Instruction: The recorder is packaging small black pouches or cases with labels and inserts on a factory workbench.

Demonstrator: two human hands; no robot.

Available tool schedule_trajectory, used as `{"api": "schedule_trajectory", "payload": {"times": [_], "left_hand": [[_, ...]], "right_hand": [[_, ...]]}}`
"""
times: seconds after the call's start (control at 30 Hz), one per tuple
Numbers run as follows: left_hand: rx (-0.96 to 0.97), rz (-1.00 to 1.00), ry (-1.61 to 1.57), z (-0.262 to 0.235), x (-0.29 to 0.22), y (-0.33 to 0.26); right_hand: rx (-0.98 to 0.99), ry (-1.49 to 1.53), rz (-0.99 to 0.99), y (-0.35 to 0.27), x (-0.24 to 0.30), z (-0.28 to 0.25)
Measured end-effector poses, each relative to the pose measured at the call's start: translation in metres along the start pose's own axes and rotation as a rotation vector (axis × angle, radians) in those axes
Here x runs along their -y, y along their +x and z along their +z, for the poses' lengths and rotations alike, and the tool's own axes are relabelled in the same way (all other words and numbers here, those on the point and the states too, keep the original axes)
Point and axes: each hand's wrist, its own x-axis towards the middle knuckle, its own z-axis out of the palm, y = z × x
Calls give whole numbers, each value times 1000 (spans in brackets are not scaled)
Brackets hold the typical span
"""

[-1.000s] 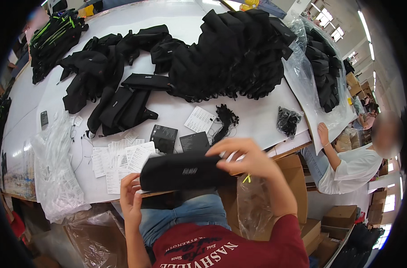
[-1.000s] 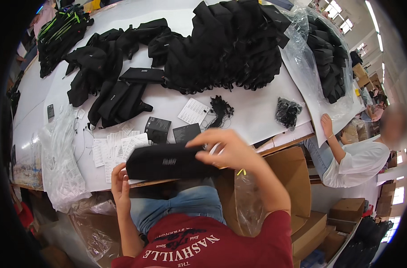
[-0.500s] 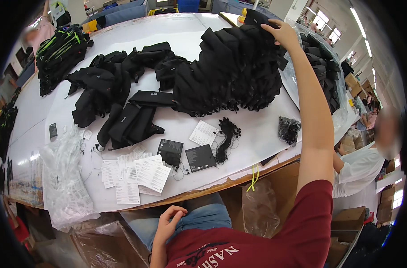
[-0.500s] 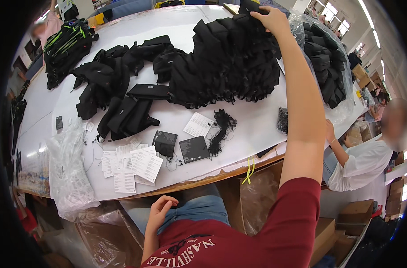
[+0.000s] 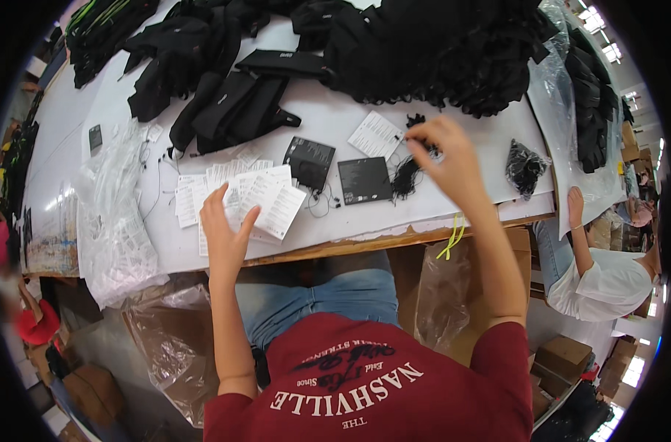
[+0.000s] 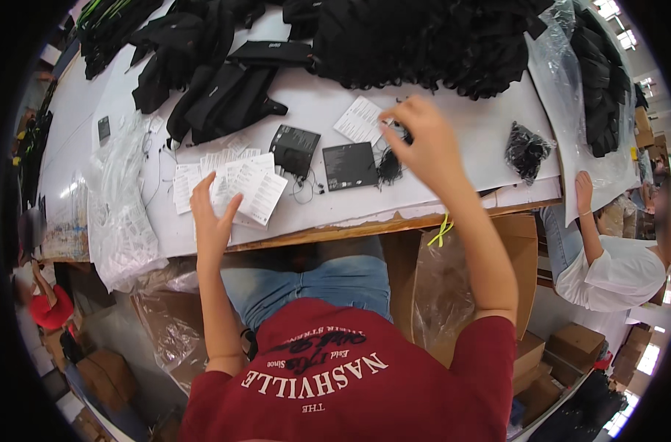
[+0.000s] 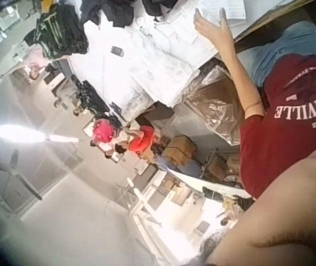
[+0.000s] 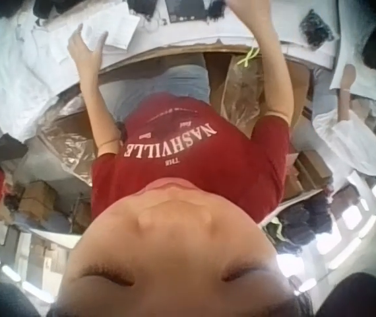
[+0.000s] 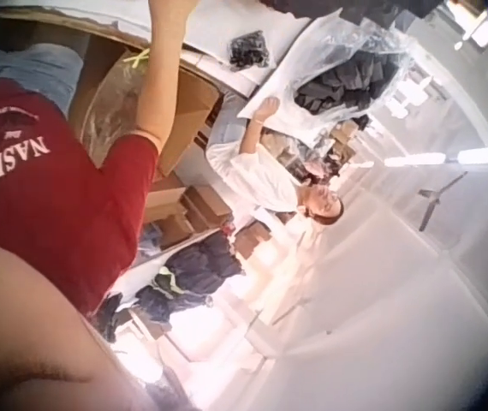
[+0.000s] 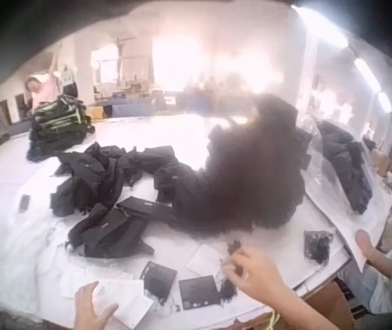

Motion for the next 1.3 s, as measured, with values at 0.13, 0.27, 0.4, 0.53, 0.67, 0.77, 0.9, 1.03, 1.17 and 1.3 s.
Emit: {"api": "schedule_trajectory", "payload": {"times": [0.13,0.27,0.4,0.53,0.67,0.77,0.9,1.03,1.17,1.3], "left_hand": [[103,26,207,16,13,0],[80,7,252,7,11,-8],[30,-28,242,8,4,-10],[-7,5,254,13,4,-10],[-54,46,248,15,-5,-5],[-58,38,222,10,-9,-2],[236,-242,-133,-6,-17,1],[263,-246,-403,-4,-27,-12],[213,-257,-733,-9,-71,-25],[175,-72,-732,-6,-95,-34]], "right_hand": [[227,99,142,-53,-3,76],[234,166,86,-64,23,112],[252,161,-33,-60,50,131],[174,88,-198,-47,62,153],[234,-23,-199,-43,48,173],[300,26,-190,-36,51,159],[215,307,-53,-17,74,103],[-190,889,68,-13,86,79],[41,1287,356,-20,99,56],[74,874,264,-39,106,71]]}}
